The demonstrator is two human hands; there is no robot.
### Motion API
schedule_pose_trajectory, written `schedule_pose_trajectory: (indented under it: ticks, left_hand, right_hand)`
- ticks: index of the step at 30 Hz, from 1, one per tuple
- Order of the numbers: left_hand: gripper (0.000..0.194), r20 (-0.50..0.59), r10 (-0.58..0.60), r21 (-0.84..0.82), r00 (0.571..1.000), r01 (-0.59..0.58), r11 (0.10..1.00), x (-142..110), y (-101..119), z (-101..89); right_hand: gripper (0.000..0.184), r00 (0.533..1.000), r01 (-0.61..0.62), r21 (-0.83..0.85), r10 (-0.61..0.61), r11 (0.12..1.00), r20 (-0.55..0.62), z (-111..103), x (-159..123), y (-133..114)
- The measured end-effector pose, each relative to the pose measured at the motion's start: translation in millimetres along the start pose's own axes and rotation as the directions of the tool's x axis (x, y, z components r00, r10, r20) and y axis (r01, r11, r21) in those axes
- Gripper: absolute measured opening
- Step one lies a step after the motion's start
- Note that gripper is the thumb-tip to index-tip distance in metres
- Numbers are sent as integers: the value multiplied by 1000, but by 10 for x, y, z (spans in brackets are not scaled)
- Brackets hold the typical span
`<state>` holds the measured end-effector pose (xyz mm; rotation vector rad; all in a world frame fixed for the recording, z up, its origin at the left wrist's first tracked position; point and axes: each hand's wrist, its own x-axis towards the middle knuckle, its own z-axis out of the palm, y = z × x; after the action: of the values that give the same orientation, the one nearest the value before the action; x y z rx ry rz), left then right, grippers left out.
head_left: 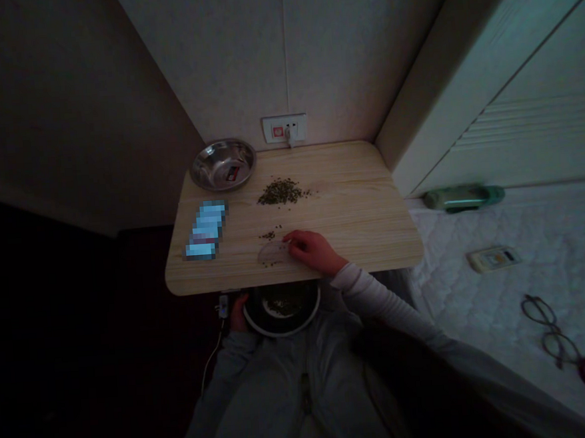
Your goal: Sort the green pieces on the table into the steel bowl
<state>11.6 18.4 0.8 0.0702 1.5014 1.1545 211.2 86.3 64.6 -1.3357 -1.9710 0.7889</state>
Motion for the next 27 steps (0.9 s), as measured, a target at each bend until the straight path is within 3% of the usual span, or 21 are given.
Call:
schedule_pose_trajectory:
  ticks: [12, 19, 27]
  left_hand:
    - [18, 1, 4, 61, 1000, -4, 998, -247, 173, 121]
    - [16, -6, 19, 30, 1000, -19, 999, -162, 80, 80]
    - [21, -19, -6, 17, 1000, 6, 1000, -60, 37, 42]
  right_hand:
    - [22, 1000, 2, 43, -2, 999, -15, 1, -9, 10]
    - [22, 1000, 8, 17, -7, 1000, -18, 14, -6, 13]
    - [22, 999, -31, 165, 36, 986, -32, -39, -10, -5]
